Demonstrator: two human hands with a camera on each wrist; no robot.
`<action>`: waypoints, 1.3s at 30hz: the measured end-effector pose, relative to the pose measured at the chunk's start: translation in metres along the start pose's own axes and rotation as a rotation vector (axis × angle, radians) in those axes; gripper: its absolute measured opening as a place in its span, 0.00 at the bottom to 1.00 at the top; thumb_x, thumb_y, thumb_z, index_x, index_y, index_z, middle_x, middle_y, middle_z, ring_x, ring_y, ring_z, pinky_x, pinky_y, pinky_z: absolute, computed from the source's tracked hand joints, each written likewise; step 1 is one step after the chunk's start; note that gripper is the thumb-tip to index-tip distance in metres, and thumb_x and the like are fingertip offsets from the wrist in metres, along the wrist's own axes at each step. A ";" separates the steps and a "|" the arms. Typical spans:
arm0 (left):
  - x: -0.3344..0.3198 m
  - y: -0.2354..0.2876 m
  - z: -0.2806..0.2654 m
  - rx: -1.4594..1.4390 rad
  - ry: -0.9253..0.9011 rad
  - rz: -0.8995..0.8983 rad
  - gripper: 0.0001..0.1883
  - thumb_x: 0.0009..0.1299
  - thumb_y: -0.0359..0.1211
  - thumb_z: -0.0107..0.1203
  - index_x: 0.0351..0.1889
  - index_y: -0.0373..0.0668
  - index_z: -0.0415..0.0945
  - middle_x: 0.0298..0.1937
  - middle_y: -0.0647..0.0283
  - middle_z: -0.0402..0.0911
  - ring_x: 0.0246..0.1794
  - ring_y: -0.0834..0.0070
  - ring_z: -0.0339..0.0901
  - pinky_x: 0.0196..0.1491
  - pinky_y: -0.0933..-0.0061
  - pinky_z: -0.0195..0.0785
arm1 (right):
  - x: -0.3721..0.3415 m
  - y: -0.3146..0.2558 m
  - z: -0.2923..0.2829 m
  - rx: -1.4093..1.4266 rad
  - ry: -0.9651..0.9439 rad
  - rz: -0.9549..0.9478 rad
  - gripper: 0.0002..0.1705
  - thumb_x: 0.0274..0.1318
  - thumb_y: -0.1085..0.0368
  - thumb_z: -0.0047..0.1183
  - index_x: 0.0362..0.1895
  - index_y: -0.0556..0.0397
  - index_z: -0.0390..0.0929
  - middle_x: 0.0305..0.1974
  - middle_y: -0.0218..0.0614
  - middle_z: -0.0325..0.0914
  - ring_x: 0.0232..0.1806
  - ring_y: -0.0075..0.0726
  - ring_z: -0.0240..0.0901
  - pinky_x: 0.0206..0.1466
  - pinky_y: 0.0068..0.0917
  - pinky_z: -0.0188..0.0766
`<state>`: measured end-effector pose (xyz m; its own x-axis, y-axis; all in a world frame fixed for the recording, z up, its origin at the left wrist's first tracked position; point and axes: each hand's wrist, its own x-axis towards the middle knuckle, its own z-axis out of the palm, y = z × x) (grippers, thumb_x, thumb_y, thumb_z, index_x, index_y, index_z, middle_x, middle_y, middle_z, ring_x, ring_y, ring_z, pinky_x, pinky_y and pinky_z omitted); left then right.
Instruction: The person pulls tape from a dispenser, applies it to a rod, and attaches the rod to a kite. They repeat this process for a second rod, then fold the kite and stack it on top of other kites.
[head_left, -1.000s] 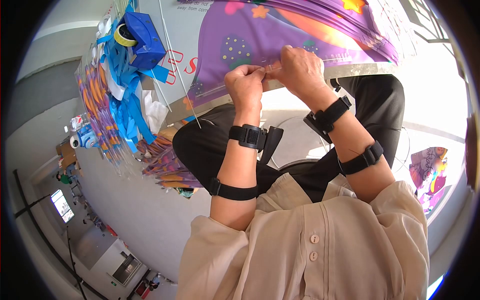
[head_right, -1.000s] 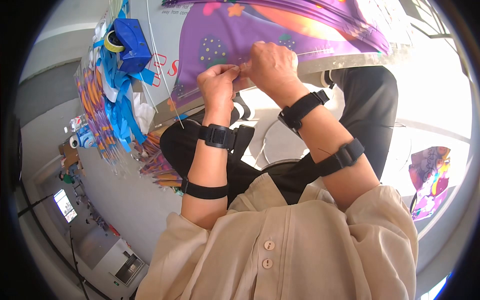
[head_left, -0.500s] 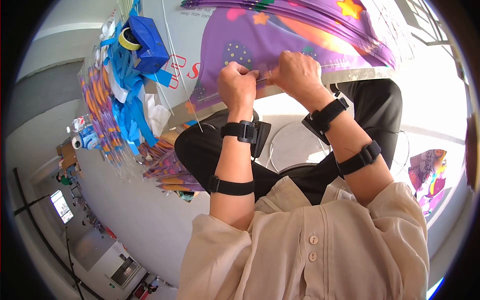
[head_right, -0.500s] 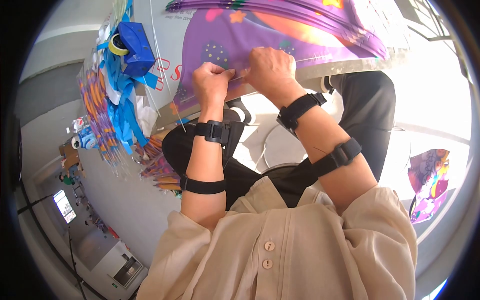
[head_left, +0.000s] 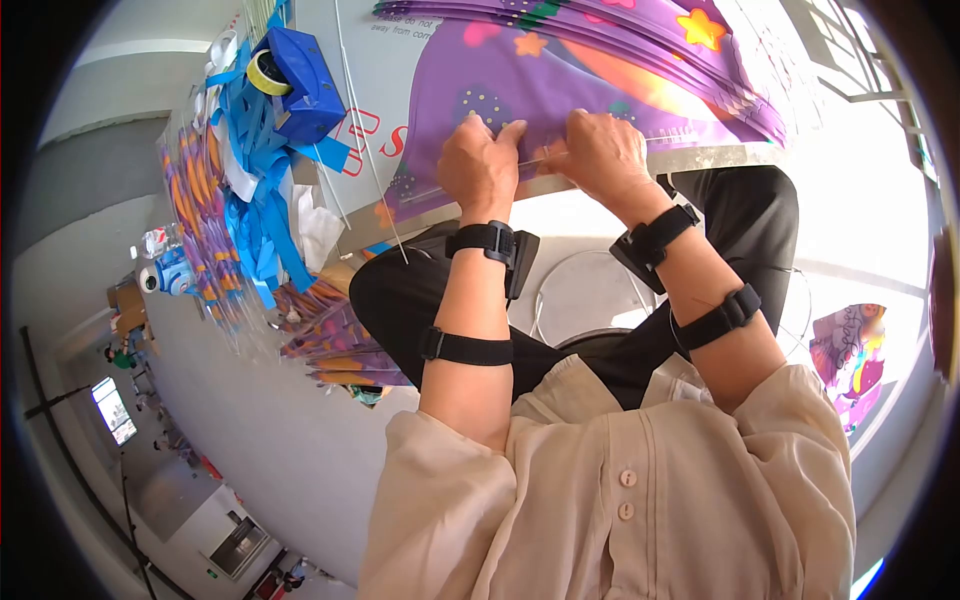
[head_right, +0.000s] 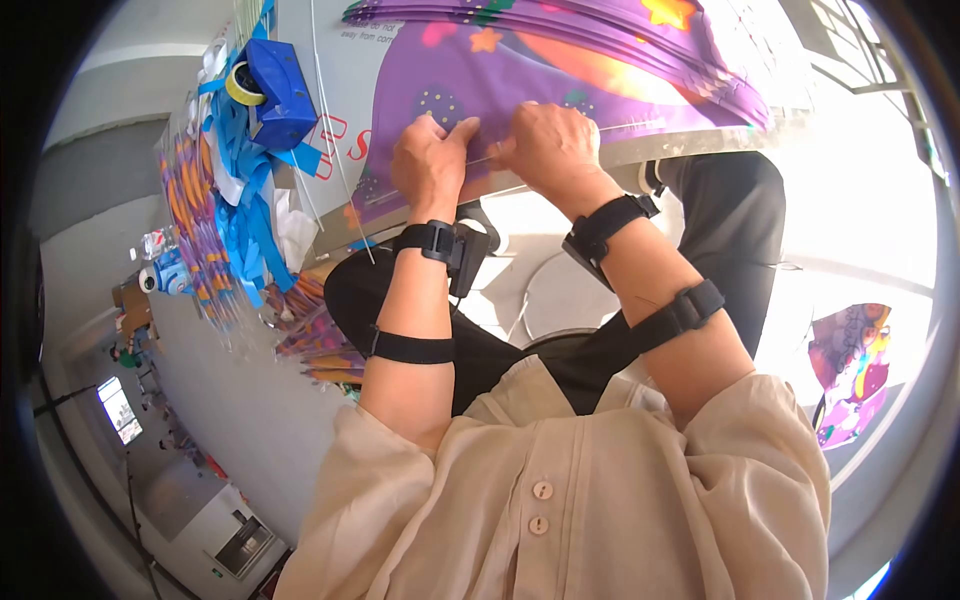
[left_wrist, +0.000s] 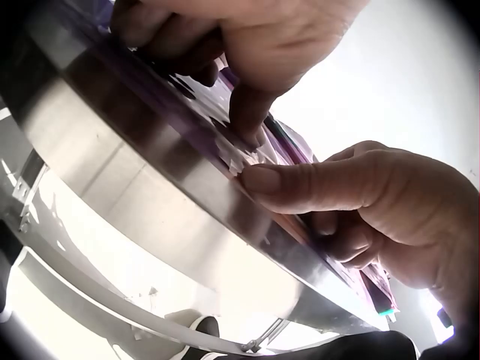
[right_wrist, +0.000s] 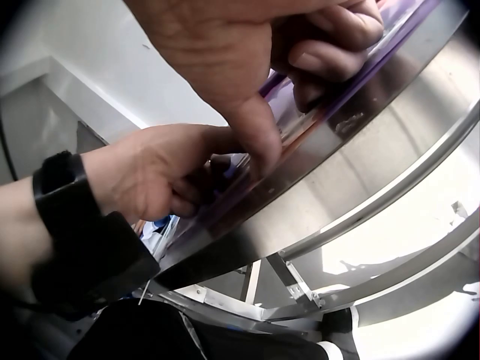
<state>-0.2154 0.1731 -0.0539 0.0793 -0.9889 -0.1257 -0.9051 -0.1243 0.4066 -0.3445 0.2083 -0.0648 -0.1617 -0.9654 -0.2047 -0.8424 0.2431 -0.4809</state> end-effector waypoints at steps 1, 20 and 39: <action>-0.003 -0.007 0.003 -0.005 0.005 0.002 0.16 0.55 0.41 0.63 0.29 0.37 0.75 0.28 0.53 0.79 0.31 0.54 0.77 0.34 0.58 0.68 | -0.002 0.006 -0.001 0.052 -0.015 -0.056 0.18 0.38 0.53 0.61 0.27 0.55 0.79 0.21 0.45 0.76 0.27 0.54 0.76 0.31 0.41 0.71; -0.060 -0.070 0.010 0.348 0.047 0.550 0.27 0.65 0.27 0.43 0.64 0.32 0.56 0.69 0.46 0.53 0.70 0.58 0.52 0.66 0.50 0.46 | -0.051 0.027 0.016 -0.530 0.269 -0.408 0.30 0.47 0.67 0.47 0.59 0.58 0.64 0.36 0.31 0.64 0.38 0.31 0.65 0.36 0.28 0.62; -0.006 -0.130 -0.053 0.144 0.256 -0.238 0.25 0.49 0.47 0.68 0.37 0.38 0.75 0.44 0.51 0.74 0.48 0.54 0.69 0.49 0.58 0.65 | -0.073 0.064 -0.005 -0.119 0.240 -0.378 0.34 0.41 0.81 0.44 0.59 0.57 0.62 0.43 0.43 0.63 0.43 0.48 0.68 0.41 0.38 0.70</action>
<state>-0.0760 0.1904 -0.0578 0.3799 -0.9243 0.0358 -0.8968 -0.3585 0.2591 -0.3892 0.2935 -0.0768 0.0650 -0.9822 0.1761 -0.9160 -0.1288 -0.3800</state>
